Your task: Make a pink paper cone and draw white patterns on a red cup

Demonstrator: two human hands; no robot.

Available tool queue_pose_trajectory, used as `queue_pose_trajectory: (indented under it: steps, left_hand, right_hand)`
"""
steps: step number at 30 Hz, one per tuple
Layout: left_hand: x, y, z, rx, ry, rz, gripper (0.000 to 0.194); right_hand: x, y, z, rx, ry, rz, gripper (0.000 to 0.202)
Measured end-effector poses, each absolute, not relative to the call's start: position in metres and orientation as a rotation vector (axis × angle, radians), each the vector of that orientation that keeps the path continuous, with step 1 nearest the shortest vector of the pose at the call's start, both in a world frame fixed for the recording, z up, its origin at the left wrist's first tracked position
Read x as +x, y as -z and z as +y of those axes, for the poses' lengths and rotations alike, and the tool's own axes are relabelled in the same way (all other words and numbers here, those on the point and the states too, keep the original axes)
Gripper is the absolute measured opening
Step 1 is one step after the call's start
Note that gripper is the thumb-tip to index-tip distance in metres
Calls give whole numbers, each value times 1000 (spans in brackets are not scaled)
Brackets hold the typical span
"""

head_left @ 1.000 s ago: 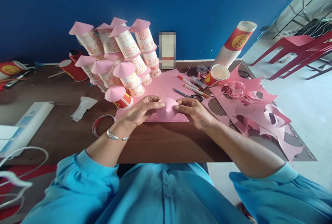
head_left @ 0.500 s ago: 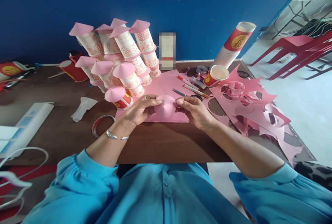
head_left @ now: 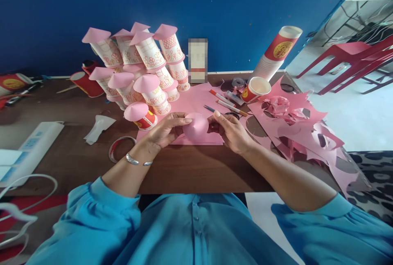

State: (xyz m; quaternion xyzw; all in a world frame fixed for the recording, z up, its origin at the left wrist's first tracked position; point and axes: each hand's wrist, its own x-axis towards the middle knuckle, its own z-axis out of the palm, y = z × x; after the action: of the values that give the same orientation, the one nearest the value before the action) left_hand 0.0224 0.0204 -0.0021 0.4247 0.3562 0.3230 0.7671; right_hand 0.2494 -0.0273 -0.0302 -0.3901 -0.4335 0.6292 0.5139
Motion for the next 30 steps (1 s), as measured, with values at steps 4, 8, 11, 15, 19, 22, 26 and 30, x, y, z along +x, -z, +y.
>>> queue_pose_trajectory:
  steps: [4, 8, 11, 15, 19, 22, 26, 30]
  left_hand:
    - [21, 5, 21, 929, -690, 772, 36]
    - [20, 7, 22, 946, -673, 764, 37]
    - [20, 9, 22, 951, -678, 761, 37]
    - [21, 9, 23, 928, -679, 779, 38]
    - [20, 8, 21, 950, -653, 769, 39]
    - [20, 6, 20, 966, -640, 768, 37]
    - [20, 1, 18, 1009, -598, 766, 36]
    - [22, 0, 18, 1118, -579, 794, 37]
  right_hand:
    - [249, 28, -28, -993, -1477, -1100, 61]
    - [250, 29, -27, -1015, -1465, -1111, 60]
    - [249, 34, -27, -994, -1487, -1086, 65]
    - [249, 36, -27, -969, -1497, -1073, 70]
    - [249, 33, -28, -958, -1499, -1117, 61]
    - [249, 29, -28, -987, -1514, -1122, 58]
    - [249, 26, -29, -1001, -1508, -1156, 58]
    - [250, 22, -30, -1049, -1463, -1269, 54]
